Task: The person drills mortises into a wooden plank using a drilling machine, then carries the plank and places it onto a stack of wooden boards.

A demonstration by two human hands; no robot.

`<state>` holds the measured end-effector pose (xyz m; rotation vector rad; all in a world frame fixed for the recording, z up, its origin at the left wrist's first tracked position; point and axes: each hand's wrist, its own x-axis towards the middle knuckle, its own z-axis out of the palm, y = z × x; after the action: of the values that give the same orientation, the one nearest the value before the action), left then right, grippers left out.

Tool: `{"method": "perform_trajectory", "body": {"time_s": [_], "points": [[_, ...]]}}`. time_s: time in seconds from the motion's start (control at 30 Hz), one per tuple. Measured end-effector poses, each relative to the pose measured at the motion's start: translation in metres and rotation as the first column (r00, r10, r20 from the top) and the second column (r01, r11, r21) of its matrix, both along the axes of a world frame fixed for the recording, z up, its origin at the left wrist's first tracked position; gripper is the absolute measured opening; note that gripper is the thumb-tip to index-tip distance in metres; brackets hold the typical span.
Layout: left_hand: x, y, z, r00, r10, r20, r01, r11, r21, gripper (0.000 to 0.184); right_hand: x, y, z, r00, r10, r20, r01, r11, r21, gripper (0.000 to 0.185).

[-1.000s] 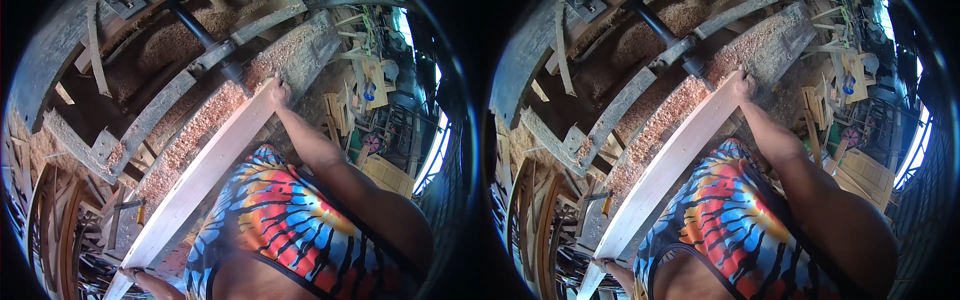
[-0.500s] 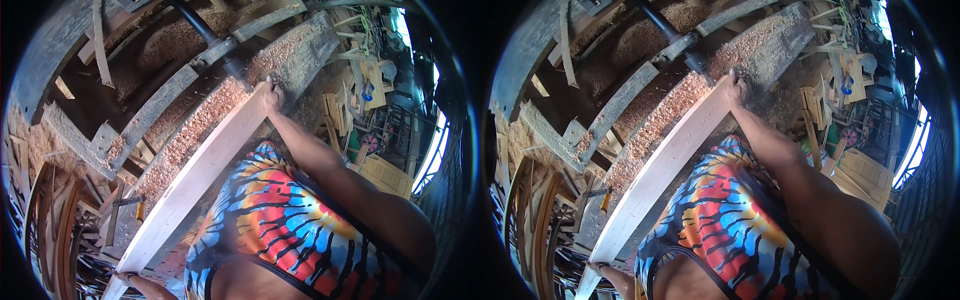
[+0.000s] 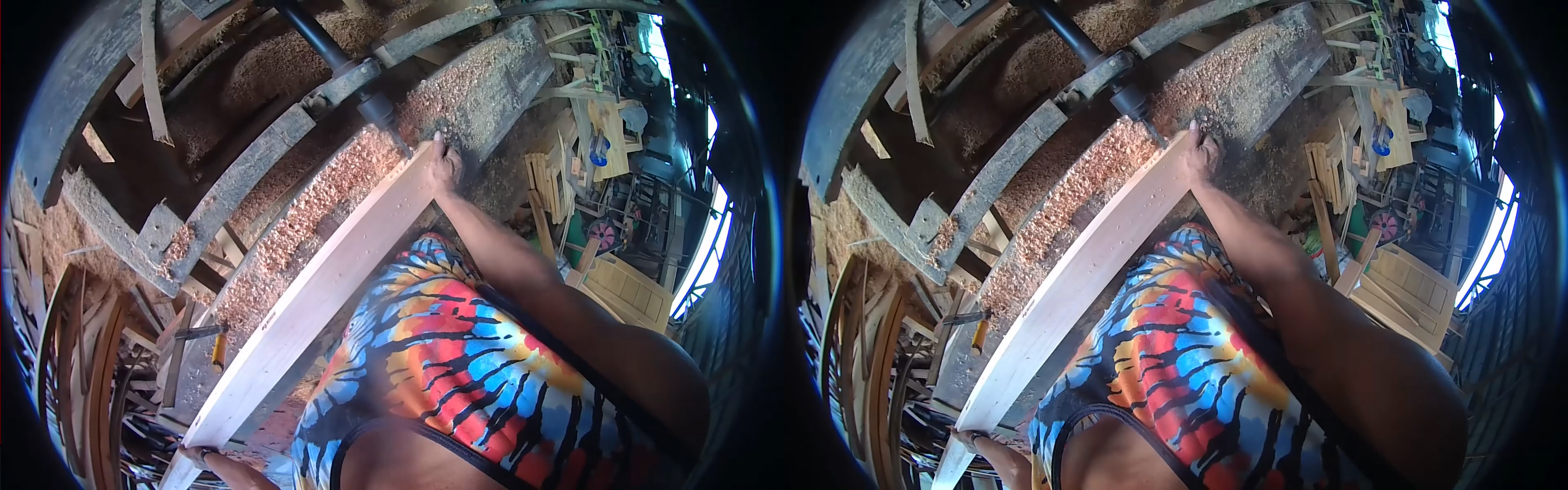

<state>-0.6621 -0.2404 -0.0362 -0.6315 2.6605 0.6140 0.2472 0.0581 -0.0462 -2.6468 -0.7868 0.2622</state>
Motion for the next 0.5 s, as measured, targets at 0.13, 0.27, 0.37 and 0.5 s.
{"method": "perform_trajectory", "body": {"time_s": [0.13, 0.27, 0.37, 0.5], "points": [[-0.013, -0.007, -0.003, 0.995, -0.062, 0.076, 0.063, 0.998, -0.01, 0.07, 0.001, 0.001, 0.0, 1.0, 0.001, -0.018, -0.001, 1.0, -0.021, 0.077], [-0.028, -0.015, -0.011, 0.994, -0.063, 0.094, 0.063, 0.998, -0.006, 0.072, -0.006, 0.001, 0.003, 1.0, -0.001, -0.008, 0.0, 1.0, -0.028, 0.076], [-0.022, -0.012, -0.009, 0.995, -0.043, 0.089, 0.042, 0.999, 0.005, 0.071, 0.004, -0.005, -0.01, 1.0, -0.002, -0.003, 0.002, 0.999, -0.049, 0.076], [-0.016, -0.012, -0.005, 0.995, -0.03, 0.099, 0.029, 1.0, 0.011, 0.07, -0.003, -0.004, -0.001, 1.0, 0.024, 0.003, -0.024, 1.0, -0.004, 0.075]]}}
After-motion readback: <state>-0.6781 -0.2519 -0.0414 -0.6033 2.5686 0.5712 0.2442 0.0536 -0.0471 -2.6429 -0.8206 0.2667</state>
